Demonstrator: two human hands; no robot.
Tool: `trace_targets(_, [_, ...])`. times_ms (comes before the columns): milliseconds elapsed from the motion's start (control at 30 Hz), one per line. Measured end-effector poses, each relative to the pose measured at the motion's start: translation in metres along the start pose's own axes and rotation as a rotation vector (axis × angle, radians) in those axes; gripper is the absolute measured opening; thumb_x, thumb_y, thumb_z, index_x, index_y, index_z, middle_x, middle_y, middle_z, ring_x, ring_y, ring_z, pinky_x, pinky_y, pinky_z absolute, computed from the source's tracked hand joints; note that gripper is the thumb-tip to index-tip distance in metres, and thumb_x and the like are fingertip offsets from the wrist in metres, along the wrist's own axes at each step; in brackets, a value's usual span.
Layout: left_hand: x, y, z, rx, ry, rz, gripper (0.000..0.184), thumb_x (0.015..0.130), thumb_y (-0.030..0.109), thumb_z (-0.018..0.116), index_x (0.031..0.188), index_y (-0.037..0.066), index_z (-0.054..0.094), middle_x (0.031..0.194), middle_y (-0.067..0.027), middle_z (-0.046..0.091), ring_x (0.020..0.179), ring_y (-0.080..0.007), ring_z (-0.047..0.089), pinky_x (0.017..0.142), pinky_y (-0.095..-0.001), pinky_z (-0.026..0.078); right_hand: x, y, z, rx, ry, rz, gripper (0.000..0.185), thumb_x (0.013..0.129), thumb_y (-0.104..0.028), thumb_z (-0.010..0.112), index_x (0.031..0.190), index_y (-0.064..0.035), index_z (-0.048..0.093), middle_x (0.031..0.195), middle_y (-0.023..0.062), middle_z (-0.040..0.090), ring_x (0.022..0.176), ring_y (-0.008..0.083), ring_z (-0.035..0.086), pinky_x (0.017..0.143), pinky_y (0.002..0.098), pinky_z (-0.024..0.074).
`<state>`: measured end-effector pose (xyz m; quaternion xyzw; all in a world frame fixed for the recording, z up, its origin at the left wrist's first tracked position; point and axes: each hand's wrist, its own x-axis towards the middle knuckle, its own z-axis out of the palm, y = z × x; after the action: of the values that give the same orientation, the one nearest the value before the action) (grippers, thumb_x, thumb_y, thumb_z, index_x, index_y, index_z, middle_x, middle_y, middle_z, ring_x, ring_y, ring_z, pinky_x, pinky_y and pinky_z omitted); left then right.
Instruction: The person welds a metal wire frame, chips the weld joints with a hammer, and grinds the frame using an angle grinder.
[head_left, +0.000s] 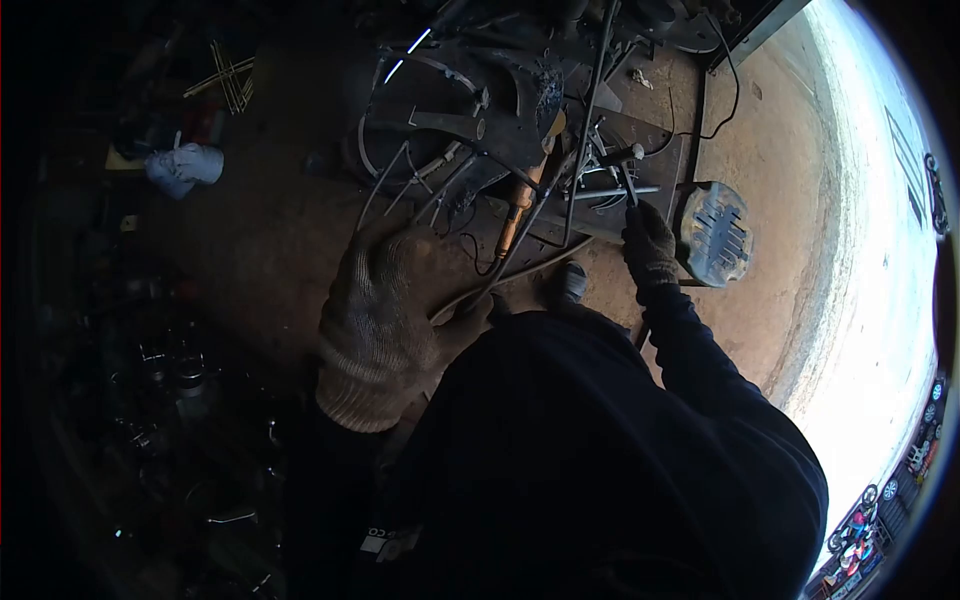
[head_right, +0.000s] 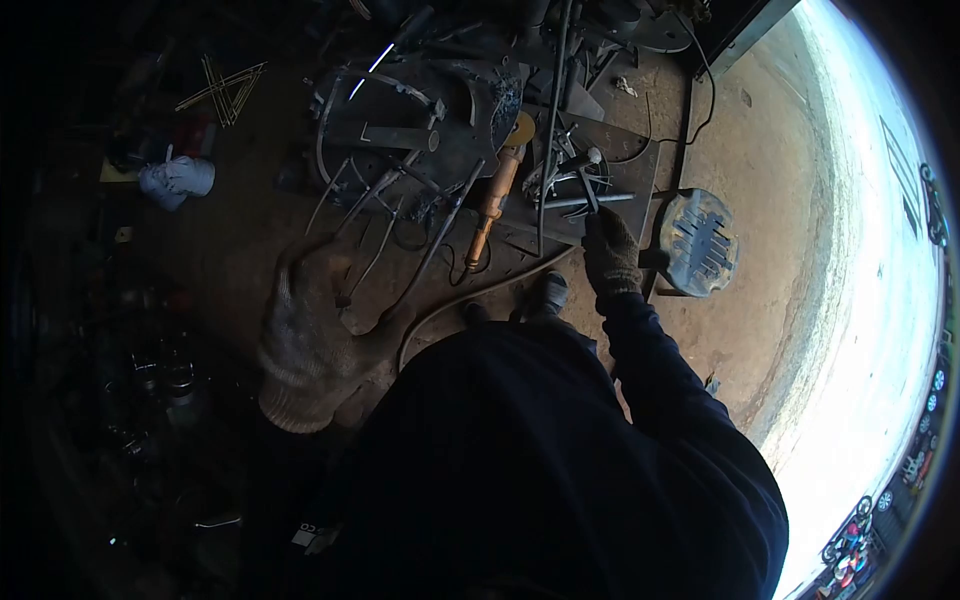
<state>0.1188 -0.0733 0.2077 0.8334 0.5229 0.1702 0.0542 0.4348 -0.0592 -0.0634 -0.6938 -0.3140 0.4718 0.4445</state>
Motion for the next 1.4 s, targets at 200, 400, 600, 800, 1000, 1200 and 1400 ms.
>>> trace_targets(200, [0.007, -0.048, -0.013, -0.31, -0.196, -0.1, 0.073, 0.075, 0.039, 0.084, 0.123, -0.003, 0.049, 0.108, -0.0126, 0.054, 0.087, -0.022, 0.062, 0.069, -0.0366, 0.059, 0.009, 0.007, 0.003, 0.0, -0.022, -0.06, 0.04, 0.096, -0.03, 0.064, 0.125, -0.0019, 0.061, 0.087, 0.0013, 0.062, 0.074, 0.0123, 0.058, 0.068, 0.0293, 0.0493])
trace_targets(400, [0.024, -0.102, 0.013, -1.408, -0.241, -0.488, 0.053, 0.091, 0.035, 0.07, 0.123, -0.004, 0.054, 0.101, -0.0129, 0.066, 0.085, -0.0214, 0.068, 0.07, -0.0341, 0.057, 0.005, 0.005, -0.003, 0.082, -0.011, -0.02, 0.042, 0.096, -0.034, 0.064, 0.126, -0.0041, 0.061, 0.09, 0.0005, 0.061, 0.074, 0.0107, 0.058, 0.065, 0.0273, 0.0478])
trace_targets(600, [0.01, -0.129, 0.088, -1.702, -0.187, -0.742, 0.055, 0.096, 0.051, 0.057, 0.119, 0.002, 0.059, 0.116, -0.0193, 0.064, 0.09, -0.0296, 0.067, 0.074, -0.0399, 0.055, -0.003, -0.009, -0.022, 0.087, 0.076, 0.067, 0.043, 0.096, -0.039, 0.064, 0.125, -0.0077, 0.062, 0.085, 0.0001, 0.061, 0.071, 0.0091, 0.057, 0.06, 0.0254, 0.0463])
trace_targets(800, [0.005, -0.119, 0.123, -2.081, -0.439, -0.946, 0.048, 0.097, 0.045, 0.058, 0.115, 0.001, 0.061, 0.115, -0.0249, 0.064, 0.094, -0.0321, 0.067, 0.075, -0.04, 0.056, 0.011, -0.026, -0.046, -0.03, 0.034, -0.229, 0.037, 0.1, -0.035, 0.059, 0.118, -0.0029, 0.063, 0.078, 0.0016, 0.06, 0.067, 0.0099, 0.057, 0.062, 0.0282, 0.047])
trace_targets(1000, [-0.004, -0.141, 0.149, -2.109, -0.641, -1.047, 0.049, 0.096, 0.041, 0.062, 0.117, -0.003, 0.06, 0.117, -0.0257, 0.063, 0.095, -0.0295, 0.067, 0.079, -0.0404, 0.058, 0.023, -0.081, -0.025, -0.277, -0.25, -0.493, 0.031, 0.1, -0.028, 0.058, 0.115, -0.001, 0.063, 0.084, 0.0095, 0.065, 0.074, 0.0173, 0.062, 0.067, 0.0334, 0.0495])
trace_targets(1200, [-0.018, -0.139, 0.155, -2.144, -0.429, -1.296, 0.048, 0.093, 0.045, 0.064, 0.105, -0.001, 0.066, 0.105, -0.0262, 0.067, 0.086, -0.0325, 0.069, 0.07, -0.0414, 0.059, 0.036, -0.074, 0.034, -0.486, -0.468, -0.784, 0.03, 0.092, -0.019, 0.063, 0.115, -0.0006, 0.065, 0.096, 0.0177, 0.069, 0.09, 0.0352, 0.067, 0.078, 0.042, 0.0531])
trace_targets(1400, [-0.017, -0.129, 0.154, -2.146, -0.447, -1.2, 0.05, 0.096, 0.048, 0.059, 0.106, -0.001, 0.066, 0.102, -0.0264, 0.068, 0.085, -0.0345, 0.069, 0.071, -0.0434, 0.058, 0.041, -0.089, 0.068, -0.718, -0.584, -0.933, 0.031, 0.083, -0.01, 0.067, 0.112, -0.0004, 0.066, 0.099, 0.017, 0.07, 0.095, 0.0348, 0.067, 0.083, 0.0385, 0.0541])
